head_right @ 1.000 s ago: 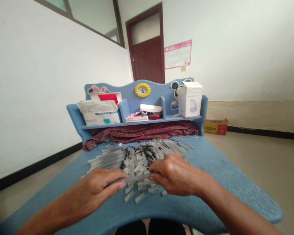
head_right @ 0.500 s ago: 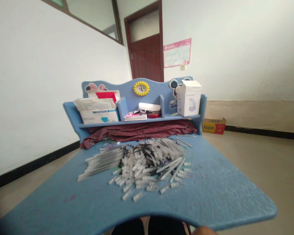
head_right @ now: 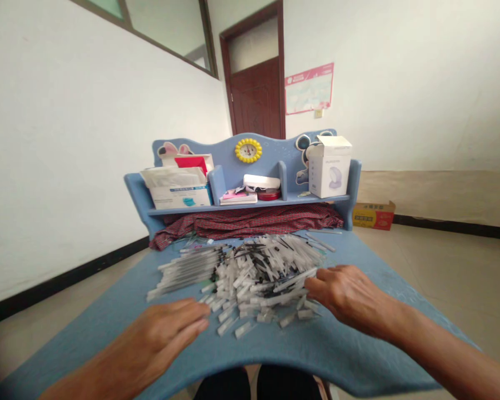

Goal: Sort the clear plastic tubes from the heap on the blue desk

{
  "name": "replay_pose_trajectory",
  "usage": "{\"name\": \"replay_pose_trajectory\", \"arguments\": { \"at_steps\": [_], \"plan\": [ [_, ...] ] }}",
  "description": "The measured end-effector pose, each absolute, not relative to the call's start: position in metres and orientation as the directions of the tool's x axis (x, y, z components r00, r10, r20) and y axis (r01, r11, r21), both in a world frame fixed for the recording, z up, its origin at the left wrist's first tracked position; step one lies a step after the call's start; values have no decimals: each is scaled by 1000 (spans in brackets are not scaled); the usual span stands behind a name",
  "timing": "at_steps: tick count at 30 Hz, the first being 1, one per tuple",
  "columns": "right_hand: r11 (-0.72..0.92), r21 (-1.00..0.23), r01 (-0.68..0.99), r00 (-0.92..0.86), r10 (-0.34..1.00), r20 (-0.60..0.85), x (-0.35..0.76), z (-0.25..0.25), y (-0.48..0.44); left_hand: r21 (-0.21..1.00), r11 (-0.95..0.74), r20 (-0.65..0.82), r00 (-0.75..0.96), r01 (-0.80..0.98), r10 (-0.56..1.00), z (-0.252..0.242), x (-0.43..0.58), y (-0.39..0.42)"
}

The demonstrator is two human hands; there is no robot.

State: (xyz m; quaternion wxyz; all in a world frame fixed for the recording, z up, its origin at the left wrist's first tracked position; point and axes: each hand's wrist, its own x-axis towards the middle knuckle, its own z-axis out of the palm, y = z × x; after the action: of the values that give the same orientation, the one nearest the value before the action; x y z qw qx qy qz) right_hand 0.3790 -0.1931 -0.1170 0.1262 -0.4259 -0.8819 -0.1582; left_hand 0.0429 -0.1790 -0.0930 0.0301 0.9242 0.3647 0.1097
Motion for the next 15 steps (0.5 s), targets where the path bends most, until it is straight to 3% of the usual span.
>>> {"name": "replay_pose_trajectory", "arguments": {
  "at_steps": [6,11,15],
  "plan": [
    [556,270,786,-618,720,315,372,-124,-149,-88,-717,139,721,692,679,-92,105,-131],
    [479,320,817,-570,755,325,368,-134,-138,-117,-705,176,714,699,678,-105,125,-112],
    [451,280,847,-528,769,361,367,-139,-137,-124,-713,182,722,690,668,-110,123,-114]
  ]
}}
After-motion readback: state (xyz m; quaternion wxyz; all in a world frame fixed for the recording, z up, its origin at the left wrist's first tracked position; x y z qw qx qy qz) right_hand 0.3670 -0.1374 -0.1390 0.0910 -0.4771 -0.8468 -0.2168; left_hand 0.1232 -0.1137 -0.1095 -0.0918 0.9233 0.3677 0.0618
